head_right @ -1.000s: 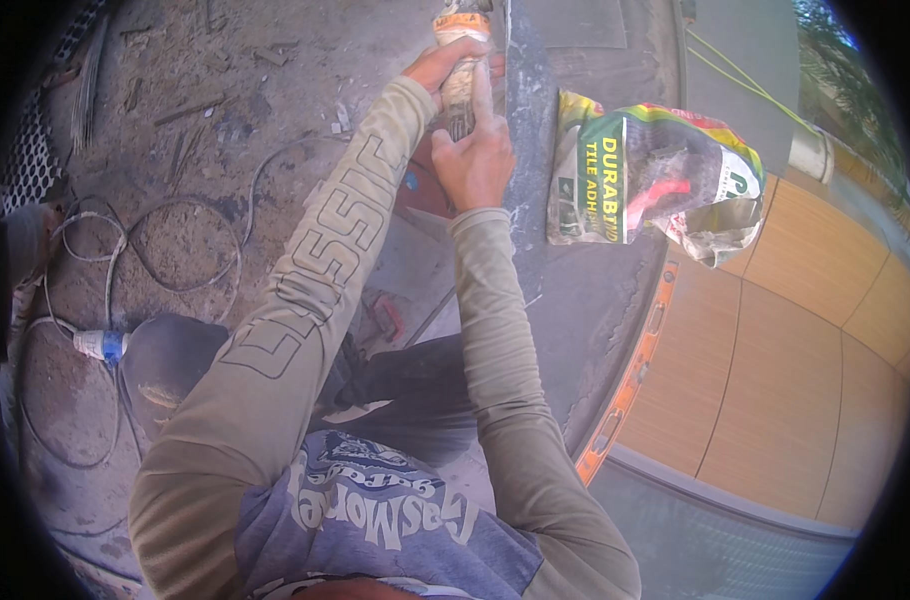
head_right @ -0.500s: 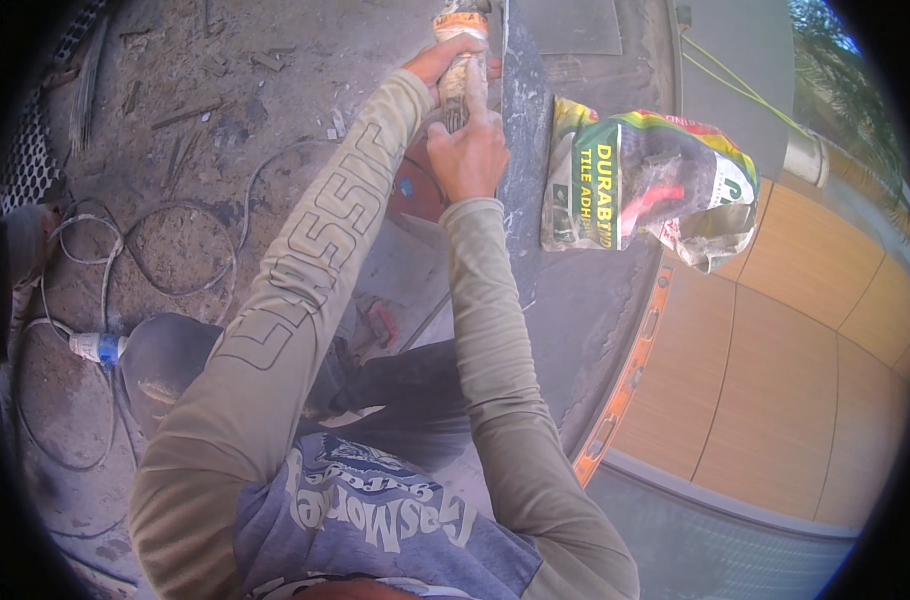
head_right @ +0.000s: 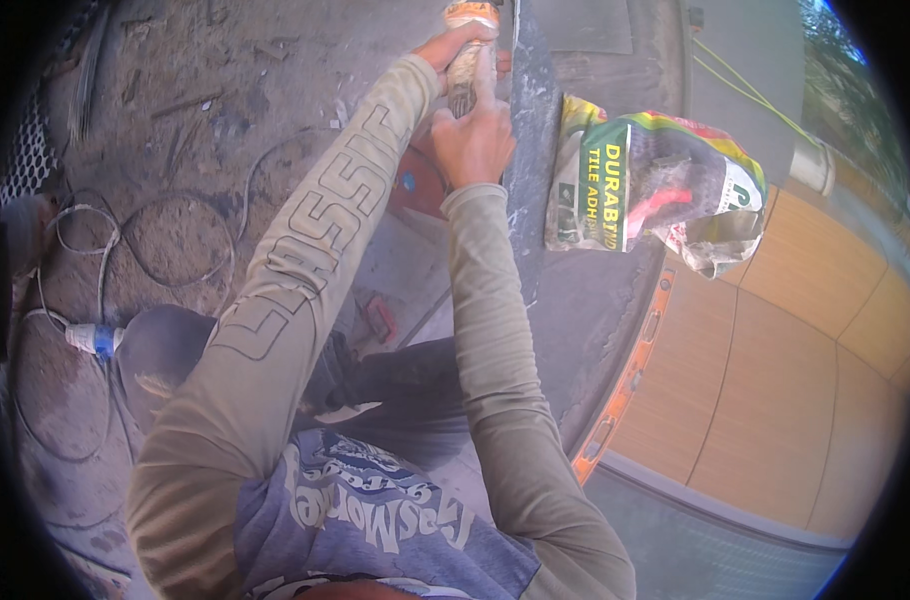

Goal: The person uses an angle grinder to cut a large rectangular tile placed on a makeshift stand. The person holds the tool with both hands and moves it along the tile surface, generating dust.

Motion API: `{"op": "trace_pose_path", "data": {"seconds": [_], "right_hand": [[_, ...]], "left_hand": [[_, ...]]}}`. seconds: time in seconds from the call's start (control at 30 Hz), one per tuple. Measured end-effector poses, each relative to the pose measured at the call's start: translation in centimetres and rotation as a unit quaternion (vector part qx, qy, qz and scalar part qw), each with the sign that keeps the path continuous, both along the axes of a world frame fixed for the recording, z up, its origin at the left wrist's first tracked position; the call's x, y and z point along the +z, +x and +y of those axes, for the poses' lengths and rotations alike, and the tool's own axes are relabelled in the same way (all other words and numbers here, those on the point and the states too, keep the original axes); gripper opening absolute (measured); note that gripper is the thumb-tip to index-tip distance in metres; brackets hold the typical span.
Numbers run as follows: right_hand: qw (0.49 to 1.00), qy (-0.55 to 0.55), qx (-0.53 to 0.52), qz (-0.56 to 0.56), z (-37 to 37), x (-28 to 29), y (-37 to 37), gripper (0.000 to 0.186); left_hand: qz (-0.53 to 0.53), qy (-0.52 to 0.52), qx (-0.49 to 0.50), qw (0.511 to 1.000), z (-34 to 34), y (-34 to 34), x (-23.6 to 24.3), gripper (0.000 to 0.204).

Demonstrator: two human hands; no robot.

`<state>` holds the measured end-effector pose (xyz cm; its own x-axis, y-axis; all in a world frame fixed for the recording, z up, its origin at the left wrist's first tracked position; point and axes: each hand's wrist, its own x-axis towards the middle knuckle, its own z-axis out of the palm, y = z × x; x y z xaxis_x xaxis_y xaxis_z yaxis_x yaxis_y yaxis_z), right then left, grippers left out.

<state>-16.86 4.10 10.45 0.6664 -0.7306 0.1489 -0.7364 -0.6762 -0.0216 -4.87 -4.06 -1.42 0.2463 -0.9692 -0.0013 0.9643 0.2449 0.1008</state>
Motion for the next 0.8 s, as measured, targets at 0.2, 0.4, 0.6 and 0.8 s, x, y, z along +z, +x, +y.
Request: {"op": "trace_pose_path", "data": {"seconds": [0.2, 0.4, 0.6, 0.8], "right_hand": [[1.000, -0.021, -0.005, 0.013, 0.1, -0.5, 0.2, 0.092], [1.000, -0.001, -0.014, 0.005, 0.8, -0.2, -0.8, 0.096], [1.000, -0.022, 0.015, 0.000, 0.7, -0.1, -1.5, 0.096], [1.000, -0.008, 0.023, 0.002, 1.0, 0.4, -1.7, 0.095]], "left_hand": [[0.019, -0.002, 0.005, 1.000, 0.5, 0.1, 0.1, 0.071], [0.017, 0.001, 0.014, 1.000, 1.8, -0.9, 0.7, 0.072], [0.028, 0.003, 0.022, 0.999, 1.9, -1.7, 0.8, 0.070], [0.031, 0.009, 0.029, 0.999, 1.8, -1.9, 0.7, 0.067]]}}
